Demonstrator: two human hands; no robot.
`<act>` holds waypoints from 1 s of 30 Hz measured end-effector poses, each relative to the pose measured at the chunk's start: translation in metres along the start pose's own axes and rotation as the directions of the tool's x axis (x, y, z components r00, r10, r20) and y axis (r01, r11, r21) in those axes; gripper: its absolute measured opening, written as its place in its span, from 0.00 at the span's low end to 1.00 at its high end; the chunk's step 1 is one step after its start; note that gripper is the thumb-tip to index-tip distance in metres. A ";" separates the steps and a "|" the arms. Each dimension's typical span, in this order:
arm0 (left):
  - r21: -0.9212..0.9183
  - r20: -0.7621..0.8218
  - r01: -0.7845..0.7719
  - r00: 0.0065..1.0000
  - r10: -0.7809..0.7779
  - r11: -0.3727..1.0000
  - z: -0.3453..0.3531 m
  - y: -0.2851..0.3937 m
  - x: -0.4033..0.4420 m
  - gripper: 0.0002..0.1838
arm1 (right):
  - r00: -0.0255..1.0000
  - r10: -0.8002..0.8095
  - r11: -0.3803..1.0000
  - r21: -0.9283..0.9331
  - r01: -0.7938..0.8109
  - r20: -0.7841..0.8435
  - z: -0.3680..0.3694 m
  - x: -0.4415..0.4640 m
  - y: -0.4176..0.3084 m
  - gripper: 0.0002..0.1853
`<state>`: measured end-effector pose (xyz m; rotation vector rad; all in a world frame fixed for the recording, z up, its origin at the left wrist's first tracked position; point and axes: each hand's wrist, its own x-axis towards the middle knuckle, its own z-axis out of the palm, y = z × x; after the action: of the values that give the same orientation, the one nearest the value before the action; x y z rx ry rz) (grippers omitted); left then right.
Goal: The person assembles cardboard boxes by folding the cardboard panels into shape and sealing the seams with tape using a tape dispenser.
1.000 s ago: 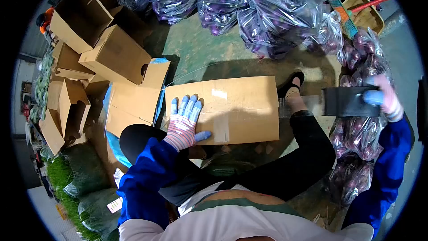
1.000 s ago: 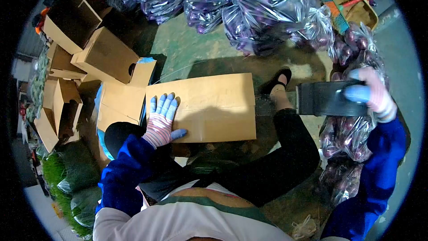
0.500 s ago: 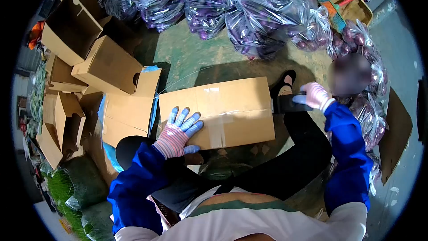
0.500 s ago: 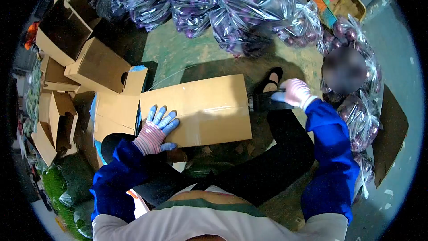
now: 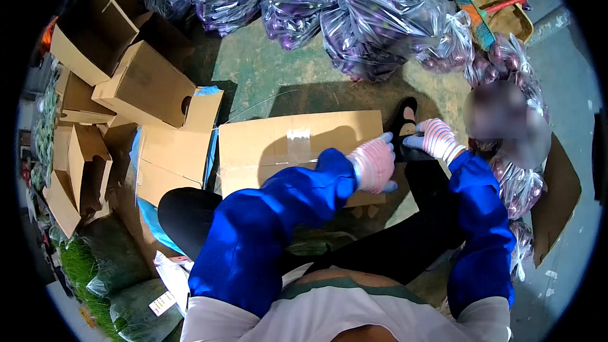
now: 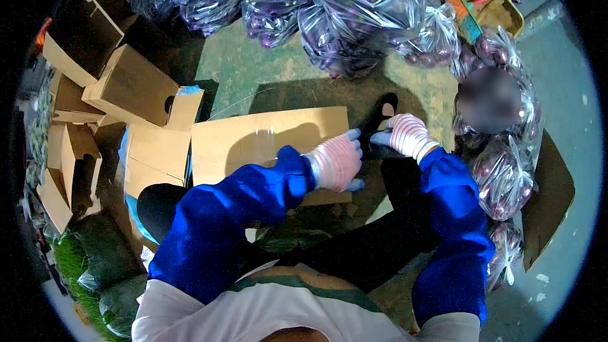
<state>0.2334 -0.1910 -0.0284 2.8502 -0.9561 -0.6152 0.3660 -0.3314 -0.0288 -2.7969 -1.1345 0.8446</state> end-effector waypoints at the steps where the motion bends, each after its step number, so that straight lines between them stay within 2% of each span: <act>1: 0.001 0.079 0.036 0.996 -0.036 0.999 0.003 0.004 0.011 0.23 | 1.000 0.000 1.000 -0.002 0.000 0.001 0.001 0.002 0.000 0.27; 3: -0.073 0.170 0.056 0.984 -0.043 0.996 0.002 0.008 0.029 0.15 | 0.999 0.009 1.000 -0.012 -0.008 0.041 0.002 0.007 -0.001 0.27; 5: -0.046 0.135 0.204 0.971 -0.197 0.978 0.016 0.016 0.057 0.14 | 0.996 0.046 0.997 0.056 -0.050 0.073 0.004 0.010 0.002 0.26; 6: -0.060 0.199 0.245 0.953 -0.229 0.968 0.025 0.015 0.074 0.14 | 0.991 0.059 0.988 0.132 -0.074 0.118 0.010 0.014 0.009 0.26; 7: -0.064 0.202 0.248 0.952 -0.231 0.967 0.049 0.013 0.087 0.14 | 0.984 0.068 0.973 0.207 -0.101 0.163 0.015 0.018 0.013 0.26; 8: -0.021 0.147 0.301 0.944 -0.295 0.953 0.078 0.011 0.099 0.14 | 0.964 0.151 0.949 0.242 -0.203 0.217 0.017 0.020 0.010 0.24; 9: 0.003 0.120 0.327 0.938 -0.325 0.945 0.086 0.011 0.099 0.14 | 0.964 0.148 0.948 0.246 -0.201 0.219 0.028 0.024 0.010 0.24; 10: 0.026 0.092 0.355 0.930 -0.355 0.935 0.093 0.012 0.100 0.15 | 0.988 0.061 0.995 0.074 -0.072 0.140 0.045 0.031 0.011 0.25; 11: 0.054 0.158 0.340 0.926 -0.344 0.939 0.089 0.010 0.091 0.14 | 0.996 -0.043 0.992 -0.112 0.051 0.073 0.041 0.028 -0.005 0.25; 12: 0.087 0.217 0.329 0.915 -0.340 0.940 0.083 0.003 0.083 0.14 | 0.978 0.150 0.988 -0.063 -0.143 0.145 0.036 0.023 -0.022 0.25; 13: 0.116 0.285 0.311 0.899 -0.332 0.943 0.077 0.000 0.073 0.14 | 0.980 0.161 0.986 0.030 -0.166 0.120 0.050 0.027 -0.014 0.26; 15: -0.087 0.288 0.260 0.931 -0.226 0.962 0.034 0.005 0.040 0.13 | 0.934 0.312 0.876 0.328 -0.354 0.175 0.042 0.021 -0.025 0.26; 16: -0.157 0.251 0.205 0.954 -0.162 0.966 0.021 0.006 0.033 0.14 | 0.928 0.317 0.827 0.422 -0.372 0.197 0.050 0.029 -0.013 0.28; 17: -0.220 0.205 0.147 0.973 -0.102 0.964 0.013 0.005 0.029 0.15 | 0.921 0.321 0.768 0.509 -0.389 0.219 0.059 0.037 -0.001 0.33; 18: -0.184 -0.116 0.094 0.986 -0.116 0.978 0.013 0.009 0.017 0.18 | 0.935 0.337 0.750 0.570 -0.336 0.109 0.062 0.035 0.001 0.34; 19: -0.129 -0.424 0.056 0.900 -0.106 0.990 0.016 0.012 0.000 0.21 | 0.936 0.351 0.732 0.624 -0.274 -0.001 0.067 0.030 0.002 0.34; 20: -0.155 -0.528 0.094 0.834 -0.163 0.984 0.019 0.008 -0.020 0.23 | 0.942 0.326 0.722 0.663 -0.197 -0.075 0.077 0.032 0.006 0.31; 21: -0.184 -0.624 0.130 0.751 -0.218 0.974 0.022 0.004 -0.045 0.25 | 0.932 0.359 0.686 0.689 -0.235 -0.040 0.082 0.034 0.012 0.28; 22: -0.198 -0.611 0.249 0.725 -0.318 0.948 0.028 -0.004 -0.071 0.25 | 0.925 0.379 0.422 0.895 -0.145 -0.028 0.095 0.035 0.014 0.27; 23: -0.211 -0.598 0.364 0.686 -0.414 0.907 0.039 -0.015 -0.099 0.26 | 0.920 0.391 0.107 0.993 -0.041 -0.004 0.110 0.035 0.014 0.26; 24: -0.245 -0.592 0.514 0.592 -0.547 0.822 0.051 -0.028 -0.129 0.30 | 0.894 0.448 -0.001 1.000 0.014 -0.013 0.104 0.025 -0.003 0.24; 25: -0.314 -0.551 0.623 0.495 -0.672 0.716 0.058 -0.038 -0.165 0.34 | 0.889 0.455 -0.073 0.993 0.094 -0.051 0.101 0.017 -0.017 0.24; 26: -0.298 -0.476 0.790 0.364 -0.801 0.536 0.075 -0.047 -0.190 0.35 | 0.904 0.425 -0.149 0.981 0.123 -0.048 0.093 0.007 -0.041 0.24; 27: -0.348 -0.499 0.863 0.159 -0.852 0.366 0.107 -0.058 -0.214 0.34 | 0.921 0.387 -0.197 0.973 0.122 -0.037 0.096 0.004 -0.052 0.24; 28: -0.459 -0.458 0.856 -0.001 -0.889 0.236 0.119 -0.066 -0.231 0.34 | 0.937 0.349 -0.243 0.963 0.117 -0.026 0.099 0.001 -0.063 0.24; 29: -0.615 -0.361 0.773 -0.100 -0.927 0.156 0.119 -0.070 -0.243 0.40 | 0.919 0.390 -0.194 0.981 0.018 0.060 0.105 0.000 -0.072 0.26; 30: -0.713 -0.106 0.702 -0.116 -0.988 -0.006 0.118 -0.071 -0.251 0.40 | 0.907 0.413 -0.227 0.974 0.012 0.086 0.113 0.000 -0.081 0.26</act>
<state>0.0448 0.0217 -0.0622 2.3787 1.3636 0.2258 0.2594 -0.2928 -0.1089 -1.4200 0.3026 0.7089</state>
